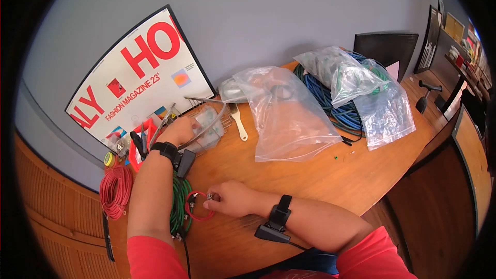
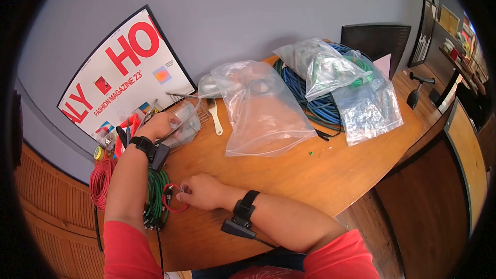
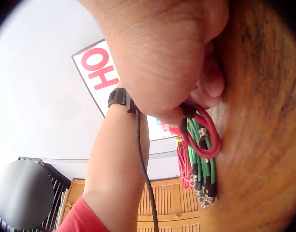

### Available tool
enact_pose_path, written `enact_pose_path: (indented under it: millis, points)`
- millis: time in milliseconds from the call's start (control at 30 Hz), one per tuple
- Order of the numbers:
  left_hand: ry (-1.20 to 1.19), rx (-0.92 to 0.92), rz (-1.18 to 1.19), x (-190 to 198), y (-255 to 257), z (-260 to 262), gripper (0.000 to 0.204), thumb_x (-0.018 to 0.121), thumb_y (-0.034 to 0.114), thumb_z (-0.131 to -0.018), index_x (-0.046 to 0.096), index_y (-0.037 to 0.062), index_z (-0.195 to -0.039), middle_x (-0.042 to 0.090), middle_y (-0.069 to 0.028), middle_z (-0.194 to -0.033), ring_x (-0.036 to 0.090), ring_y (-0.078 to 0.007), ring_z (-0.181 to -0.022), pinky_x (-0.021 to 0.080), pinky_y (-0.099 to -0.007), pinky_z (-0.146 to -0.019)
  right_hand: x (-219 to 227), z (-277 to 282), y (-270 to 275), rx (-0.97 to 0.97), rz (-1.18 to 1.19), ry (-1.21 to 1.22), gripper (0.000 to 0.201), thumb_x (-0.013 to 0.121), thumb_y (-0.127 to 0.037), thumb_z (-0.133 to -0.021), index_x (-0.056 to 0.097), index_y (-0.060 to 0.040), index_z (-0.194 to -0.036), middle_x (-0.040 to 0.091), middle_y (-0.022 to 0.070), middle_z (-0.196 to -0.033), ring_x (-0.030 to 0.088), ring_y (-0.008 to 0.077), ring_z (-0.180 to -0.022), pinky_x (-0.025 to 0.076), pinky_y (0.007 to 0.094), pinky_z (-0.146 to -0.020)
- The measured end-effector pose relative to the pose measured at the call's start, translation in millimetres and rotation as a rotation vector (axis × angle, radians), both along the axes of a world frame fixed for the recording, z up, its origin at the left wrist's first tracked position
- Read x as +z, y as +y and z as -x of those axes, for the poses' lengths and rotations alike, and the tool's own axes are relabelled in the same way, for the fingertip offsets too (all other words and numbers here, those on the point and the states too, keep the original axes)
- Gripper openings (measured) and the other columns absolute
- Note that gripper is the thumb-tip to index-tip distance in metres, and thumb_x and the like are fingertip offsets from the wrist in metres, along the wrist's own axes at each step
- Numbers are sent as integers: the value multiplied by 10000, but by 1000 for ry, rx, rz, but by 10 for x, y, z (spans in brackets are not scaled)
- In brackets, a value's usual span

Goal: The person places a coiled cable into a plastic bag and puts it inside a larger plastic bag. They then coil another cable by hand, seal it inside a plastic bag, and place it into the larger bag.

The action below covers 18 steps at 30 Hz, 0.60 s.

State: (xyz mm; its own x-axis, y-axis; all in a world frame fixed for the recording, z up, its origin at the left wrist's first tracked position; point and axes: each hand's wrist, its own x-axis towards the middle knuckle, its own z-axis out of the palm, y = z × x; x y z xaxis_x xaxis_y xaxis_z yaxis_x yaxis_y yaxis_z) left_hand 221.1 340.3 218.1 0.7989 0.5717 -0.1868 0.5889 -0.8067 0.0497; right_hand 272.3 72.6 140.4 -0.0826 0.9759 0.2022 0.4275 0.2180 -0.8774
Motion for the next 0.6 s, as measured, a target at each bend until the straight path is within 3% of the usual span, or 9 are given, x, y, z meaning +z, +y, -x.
enact_pose_path:
  millis: [233, 467, 600]
  points:
    - [38, -30, 93, 52, -61, 74, 704, 891, 327, -631, 643, 18, -1212, 678, -224, -1115, 649, -360, -1044, 493, -385, -893, -12, -1, 29, -6, -7, -45, 382, 636, -404, -892, 680, -30, -952, 686, 175, -809, 667, 357, -763, 520, 428, -695]
    - [-47, 23, 58, -57, -38, 65, 728, 910, 283, -594, 640, 9, -1211, 678, -225, -1113, 652, -353, -1039, 492, -388, -896, -22, -7, 24, -9, -25, -29, 377, 636, -402, -891, 683, -33, -948, 687, 178, -813, 669, 356, -766, 519, 428, -693]
    - [-53, -2, -10, -109, 37, 44, 632, 887, 273, -605, 678, 34, -1152, 688, -211, -1073, 658, -347, -1017, 503, -388, -889, -7, -12, 30, -4, -15, -36, 371, 638, -398, -889, 683, -35, -949, 688, 178, -810, 671, 357, -761, 520, 429, -692]
